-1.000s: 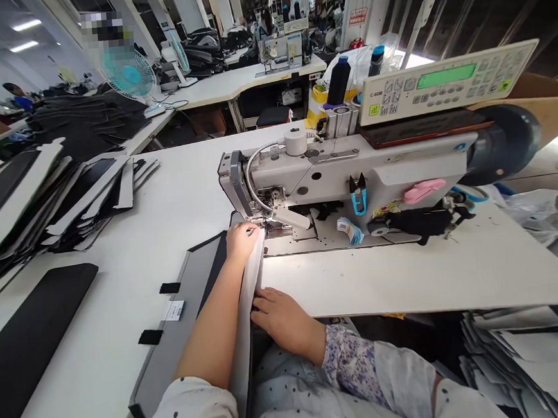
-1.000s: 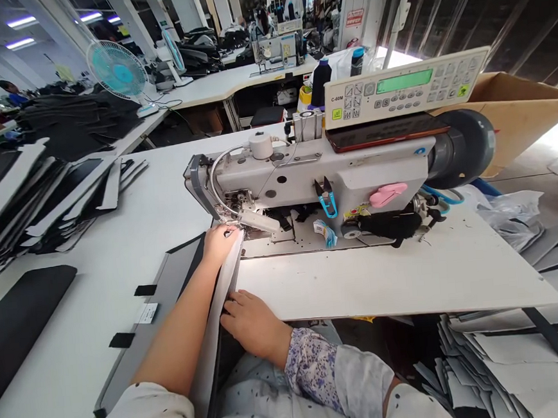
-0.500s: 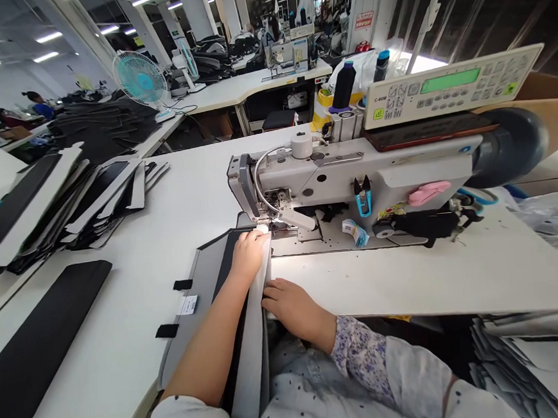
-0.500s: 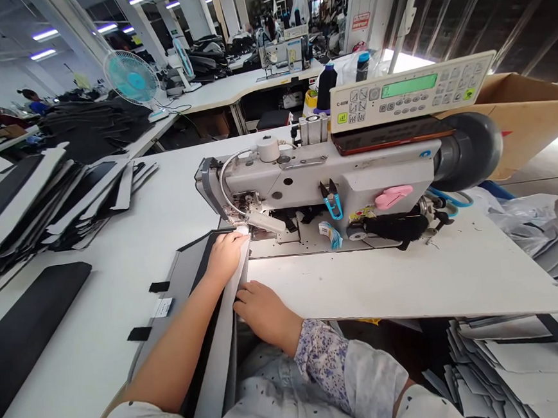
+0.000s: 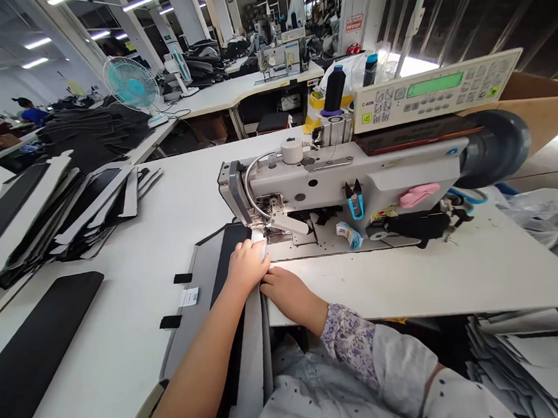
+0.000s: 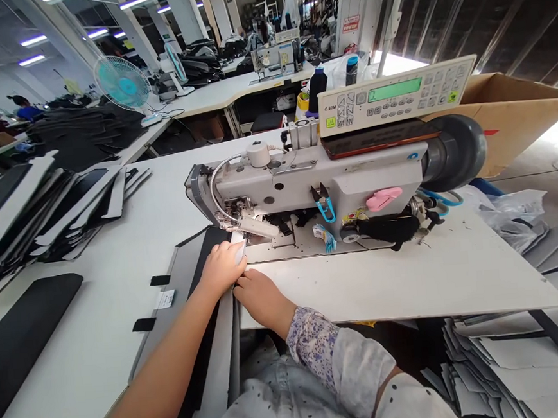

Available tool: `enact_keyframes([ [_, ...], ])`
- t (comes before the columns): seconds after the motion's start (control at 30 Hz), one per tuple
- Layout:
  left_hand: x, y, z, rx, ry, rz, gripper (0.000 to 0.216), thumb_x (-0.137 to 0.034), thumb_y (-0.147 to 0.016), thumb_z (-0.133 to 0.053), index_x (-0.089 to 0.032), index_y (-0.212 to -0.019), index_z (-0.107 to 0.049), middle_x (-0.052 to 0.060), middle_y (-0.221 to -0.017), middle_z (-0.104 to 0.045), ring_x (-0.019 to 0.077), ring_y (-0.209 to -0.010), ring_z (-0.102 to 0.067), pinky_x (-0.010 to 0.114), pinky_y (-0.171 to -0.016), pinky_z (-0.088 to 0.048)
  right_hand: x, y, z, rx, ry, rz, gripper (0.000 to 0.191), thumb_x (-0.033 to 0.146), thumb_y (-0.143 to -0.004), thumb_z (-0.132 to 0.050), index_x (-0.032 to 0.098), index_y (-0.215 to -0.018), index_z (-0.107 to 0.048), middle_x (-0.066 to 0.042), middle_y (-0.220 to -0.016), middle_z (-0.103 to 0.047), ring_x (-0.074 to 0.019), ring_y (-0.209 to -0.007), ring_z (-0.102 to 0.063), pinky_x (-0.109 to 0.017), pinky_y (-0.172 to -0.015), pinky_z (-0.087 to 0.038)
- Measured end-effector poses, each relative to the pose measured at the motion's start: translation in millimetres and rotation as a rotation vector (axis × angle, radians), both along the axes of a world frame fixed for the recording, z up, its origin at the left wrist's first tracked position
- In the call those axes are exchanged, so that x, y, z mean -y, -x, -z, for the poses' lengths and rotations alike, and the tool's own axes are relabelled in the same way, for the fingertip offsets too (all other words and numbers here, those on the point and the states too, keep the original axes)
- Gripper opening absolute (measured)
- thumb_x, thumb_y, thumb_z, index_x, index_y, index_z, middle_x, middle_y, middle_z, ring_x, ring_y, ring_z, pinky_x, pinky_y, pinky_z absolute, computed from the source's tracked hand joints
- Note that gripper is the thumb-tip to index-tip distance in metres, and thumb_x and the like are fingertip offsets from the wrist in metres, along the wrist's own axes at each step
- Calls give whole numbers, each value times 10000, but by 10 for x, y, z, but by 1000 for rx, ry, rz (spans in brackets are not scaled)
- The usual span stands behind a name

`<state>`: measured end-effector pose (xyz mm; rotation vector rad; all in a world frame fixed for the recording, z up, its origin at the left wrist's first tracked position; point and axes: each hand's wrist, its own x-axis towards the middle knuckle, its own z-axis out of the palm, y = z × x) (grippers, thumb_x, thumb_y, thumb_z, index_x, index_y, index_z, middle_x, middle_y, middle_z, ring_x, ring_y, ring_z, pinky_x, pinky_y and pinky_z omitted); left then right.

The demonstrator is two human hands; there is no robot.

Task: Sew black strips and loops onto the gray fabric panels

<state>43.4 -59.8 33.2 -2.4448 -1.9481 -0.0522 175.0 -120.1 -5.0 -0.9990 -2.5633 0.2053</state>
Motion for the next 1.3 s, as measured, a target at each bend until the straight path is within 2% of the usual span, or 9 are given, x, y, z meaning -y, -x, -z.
enact_keyframes([
  [0.17, 2, -58, -44, 21, 136, -71, 478, -143, -818, -417, -209, -1267, -564, 72, -1119, -668, 223, -1001, -602, 312, -856, -446, -77, 44, 30, -47, 35, 14, 160, 52, -906, -506, 160, -895, -624, -69, -988, -647, -166, -990, -576, -301, -898, -469],
  [0.33, -75, -97, -40, 62, 131, -106, 461, -154, -803, -446, -227, -1242, -567, 62, -1115, -669, 210, -993, -613, 293, -853, -439, -90, 35, 44, -65, 65, 25, 152, 59, -908, -510, 159, -906, -625, -78, -1022, -647, -172, -1015, -580, -318, -912, -481],
  [0.53, -26, -75, -50, 101, 163, -131, 455, -141, -789, -458, -241, -1221, -560, 45, -1039, -682, 205, -940, -623, 296, -810, -447, -75, 42, 65, -92, 91, 46, 175, 47, -912, -493, 158, -960, -619, -85, -1052, -642, -175, -1038, -580, -337, -937, -478],
  [0.77, -94, -122, -55, 122, 172, -170, 450, -155, -773, -473, -238, -1205, -570, 47, -996, -686, 215, -925, -624, 306, -807, -447, -68, 48, 80, -80, 58, 47, 177, 49, -901, -496, 164, -969, -612, -89, -1044, -641, -194, -1038, -575, -370, -950, -475],
  [0.9, -34, -109, -80, 120, 186, -165, 450, -142, -769, -463, -238, -1196, -567, 43, -1010, -683, 209, -934, -626, 300, -798, -444, -2, 32, 37, -39, 21, 35, 205, 24, -894, -464, 152, -967, -607, -90, -1022, -639, -192, -1015, -572, -357, -964, -462],
  [1.07, 82, -78, -102, 130, 190, -151, 416, -144, -775, -462, -243, -1160, -583, 38, -1028, -680, 200, -924, -627, 293, -782, -443, 102, -13, -89, 11, -34, -40, 154, 46, -852, -526, 124, -952, -613, -95, -1014, -636, -220, -1023, -546, -359, -1015, -418],
  [1.3, -50, -69, -95, 104, 170, -123, 415, -131, -776, -466, -238, -1159, -581, 50, -1042, -678, 206, -958, -621, 294, -795, -438, 98, 14, -131, 0, 11, -43, 94, 81, -866, -549, 148, -877, -614, -71, -950, -625, -195, -929, -557, -302, -895, -468],
])
